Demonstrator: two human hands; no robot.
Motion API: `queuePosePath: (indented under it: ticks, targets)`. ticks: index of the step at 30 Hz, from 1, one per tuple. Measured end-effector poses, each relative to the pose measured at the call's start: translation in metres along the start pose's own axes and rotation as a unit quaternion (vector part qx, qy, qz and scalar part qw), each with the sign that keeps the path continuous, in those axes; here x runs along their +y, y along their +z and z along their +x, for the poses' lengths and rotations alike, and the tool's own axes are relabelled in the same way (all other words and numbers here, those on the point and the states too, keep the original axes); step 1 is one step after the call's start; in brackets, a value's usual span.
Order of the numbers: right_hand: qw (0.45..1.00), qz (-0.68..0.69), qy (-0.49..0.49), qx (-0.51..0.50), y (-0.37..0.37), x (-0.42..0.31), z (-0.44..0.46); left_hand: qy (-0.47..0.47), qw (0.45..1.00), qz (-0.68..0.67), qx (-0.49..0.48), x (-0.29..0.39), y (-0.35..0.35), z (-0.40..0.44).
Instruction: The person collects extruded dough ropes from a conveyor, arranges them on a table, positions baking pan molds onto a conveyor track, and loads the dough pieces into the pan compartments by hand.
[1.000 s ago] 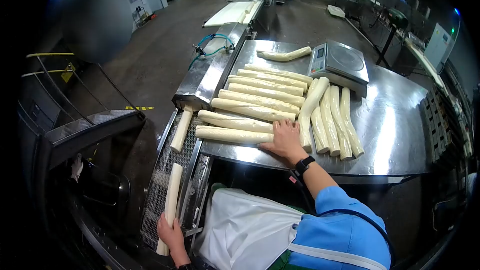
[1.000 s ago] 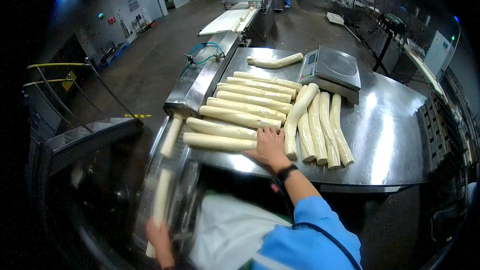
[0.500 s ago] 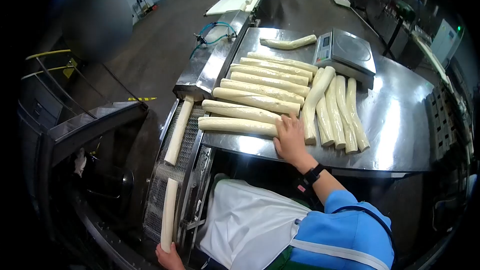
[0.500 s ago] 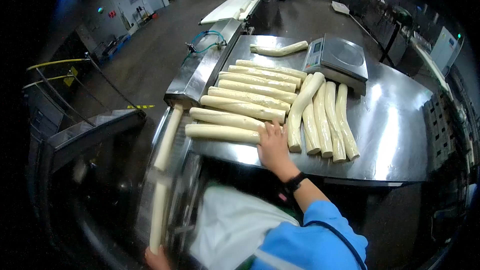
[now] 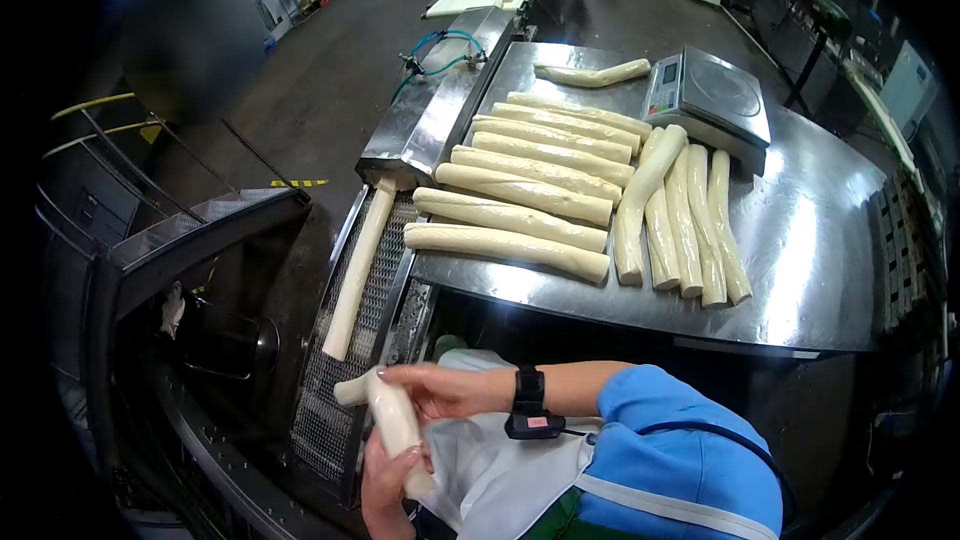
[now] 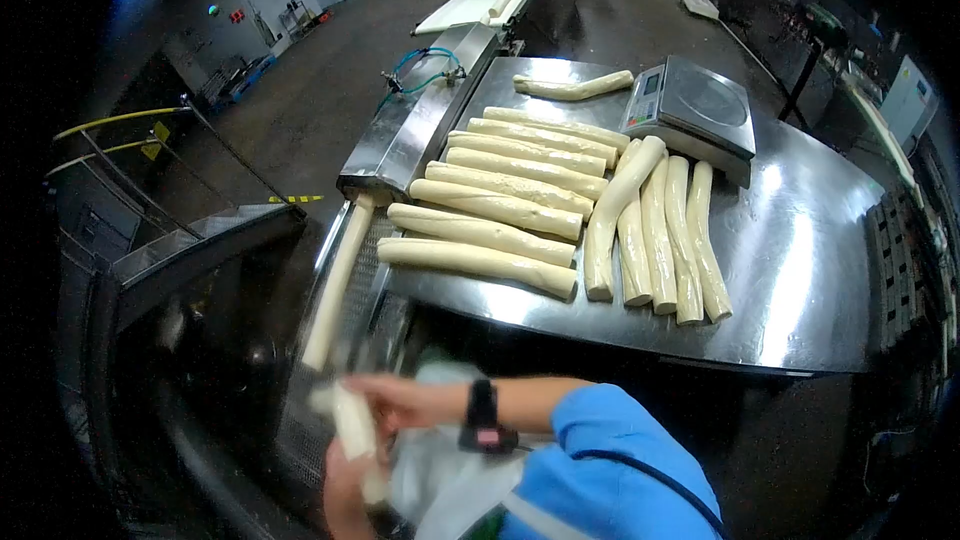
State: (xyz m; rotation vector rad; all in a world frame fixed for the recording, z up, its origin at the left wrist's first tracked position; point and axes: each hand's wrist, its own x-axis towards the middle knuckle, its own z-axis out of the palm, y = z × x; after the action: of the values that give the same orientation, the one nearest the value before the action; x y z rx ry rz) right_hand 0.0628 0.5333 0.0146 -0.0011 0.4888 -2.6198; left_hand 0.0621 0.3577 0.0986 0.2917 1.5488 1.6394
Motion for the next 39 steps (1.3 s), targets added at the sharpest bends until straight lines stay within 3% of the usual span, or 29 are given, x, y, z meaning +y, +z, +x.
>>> queuePosePath:
  ticks: [1,4,9,12,13,14,15,16,17,19,21,22,23,24,25,27,29,30,31,32,33,35,37,39]
  targets:
    - [0.997,-0.011,-0.049,0.062,0.031,-0.022,-0.015,-0.001,0.997,0.056,-0.051,0.007,0.007,0.006]
    - [0.973,-0.11,-0.175,0.101,0.039,-0.067,-0.043,-0.014,0.984,0.08,-0.157,0.011,0.027,0.024]
    - [0.86,-0.212,-0.422,0.191,0.058,-0.119,-0.146,0.014,0.941,0.201,-0.273,0.01,0.029,0.047]
    - [0.679,-0.303,-0.554,0.375,0.051,-0.138,-0.2,0.013,0.97,0.223,-0.091,0.001,0.01,0.059]
    - [0.618,-0.308,-0.588,0.421,0.037,-0.143,-0.215,0.073,0.972,0.22,-0.04,-0.008,-0.003,0.066]
    - [0.597,-0.267,-0.582,0.483,0.01,-0.152,-0.235,0.078,0.968,0.239,0.011,-0.006,-0.013,0.069]
    - [0.509,-0.28,-0.583,0.568,-0.004,-0.157,-0.244,0.082,0.961,0.258,0.062,-0.005,-0.022,0.071]
    - [0.466,-0.274,-0.576,0.613,-0.027,-0.158,-0.256,0.105,0.959,0.247,0.094,-0.006,-0.032,0.072]
    - [0.465,-0.275,-0.576,0.613,-0.047,-0.155,-0.264,0.132,0.955,0.235,0.127,-0.01,-0.045,0.075]
    - [0.228,-0.417,-0.411,0.778,-0.072,-0.145,-0.27,0.138,0.942,0.245,0.186,-0.026,-0.082,0.086]
    - [0.226,-0.482,-0.365,0.764,-0.049,-0.131,-0.248,0.224,0.852,0.385,0.274,-0.043,-0.119,0.094]
    - [0.189,-0.57,-0.302,0.74,-0.045,-0.127,-0.233,0.219,0.851,0.386,0.281,-0.043,-0.131,0.095]
    - [0.147,-0.653,-0.24,0.703,-0.044,-0.125,-0.223,0.219,0.754,0.516,0.342,-0.044,-0.143,0.096]
    - [0.184,-0.697,-0.287,0.631,-0.056,-0.125,-0.214,0.208,0.633,0.631,0.397,-0.046,-0.154,0.096]
    - [0.193,-0.707,-0.291,0.615,-0.056,-0.124,-0.204,0.196,0.629,0.628,0.414,-0.049,-0.168,0.095]
    - [0.221,-0.784,-0.196,0.547,-0.051,-0.124,-0.181,0.035,0.748,0.561,0.353,-0.06,-0.192,0.087]
    - [0.222,-0.812,-0.107,0.529,-0.046,-0.13,-0.175,0.059,0.721,0.558,0.406,-0.075,-0.19,0.072]
    - [0.206,-0.816,-0.141,0.522,-0.055,-0.13,-0.175,0.052,0.724,0.551,0.412,-0.069,-0.178,0.062]
    - [0.224,-0.798,-0.114,0.548,-0.054,-0.13,-0.176,0.043,0.727,0.541,0.422,-0.063,-0.162,0.053]
    - [0.153,-0.808,-0.123,0.556,-0.066,-0.132,-0.18,0.04,0.703,0.555,0.443,-0.052,-0.144,0.047]
    - [0.189,-0.809,-0.089,0.55,-0.066,-0.139,-0.179,0.04,0.683,0.568,0.457,-0.045,-0.139,0.048]
    - [0.121,-0.81,-0.032,0.573,-0.077,-0.146,-0.184,0.047,0.66,0.585,0.47,-0.065,-0.148,0.05]
    - [0.11,-0.806,0.029,0.582,-0.088,-0.154,-0.183,0.065,0.661,0.574,0.479,-0.065,-0.141,0.046]
    - [0.109,-0.825,0.036,0.554,-0.079,-0.159,-0.178,0.045,0.713,0.536,0.451,-0.06,-0.128,0.044]
